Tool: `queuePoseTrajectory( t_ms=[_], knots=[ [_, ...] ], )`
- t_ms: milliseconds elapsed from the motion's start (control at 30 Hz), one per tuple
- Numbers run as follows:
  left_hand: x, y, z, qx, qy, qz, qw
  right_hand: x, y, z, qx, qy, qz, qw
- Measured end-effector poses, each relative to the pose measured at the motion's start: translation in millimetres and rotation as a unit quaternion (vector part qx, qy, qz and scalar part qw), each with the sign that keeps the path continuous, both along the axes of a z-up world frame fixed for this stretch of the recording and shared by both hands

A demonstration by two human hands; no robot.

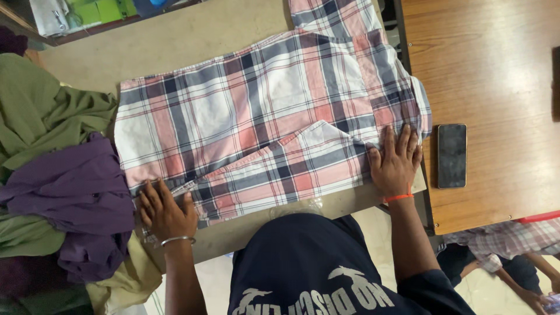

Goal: The person folds a plaid shirt by hand and places it into a clear plastic bag.

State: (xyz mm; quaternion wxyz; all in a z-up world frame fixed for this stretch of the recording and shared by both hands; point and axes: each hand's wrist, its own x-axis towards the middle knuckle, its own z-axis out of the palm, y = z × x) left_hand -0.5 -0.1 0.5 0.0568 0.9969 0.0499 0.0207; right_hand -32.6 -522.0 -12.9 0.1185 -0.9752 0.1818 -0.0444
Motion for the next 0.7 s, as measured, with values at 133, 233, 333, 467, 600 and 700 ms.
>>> queuePoseTrajectory(
  t_ms=[133,233,333,467,600,700],
  knots=[
    [1,-2,2,-0.027,0.022,0.022,0.999,-1,0,3,-0.006,-0.002,0.007,1.000],
    [-1,-3,1,-0.012,0.012,0.011,1.000,4,2,15,-0.022,-0.007,0.014,1.000],
    [-4,-6,-2,0.002,-0.009,-0.008,1.000,10,15,24,0.023,-0.048,0.052,0.997],
    [4,-8,-12,0.012,0.015,0.002,1.000,19,39,24,0.000,-0.071,0.108,0.992],
    [7,-10,-6,0.007,0.007,0.011,1.000,24,42,26,-0.023,-0.042,0.114,0.992],
    [5,-10,-3,0.009,-0.004,0.008,1.000,24,42,23,-0.016,-0.052,0.114,0.992]
  ],
)
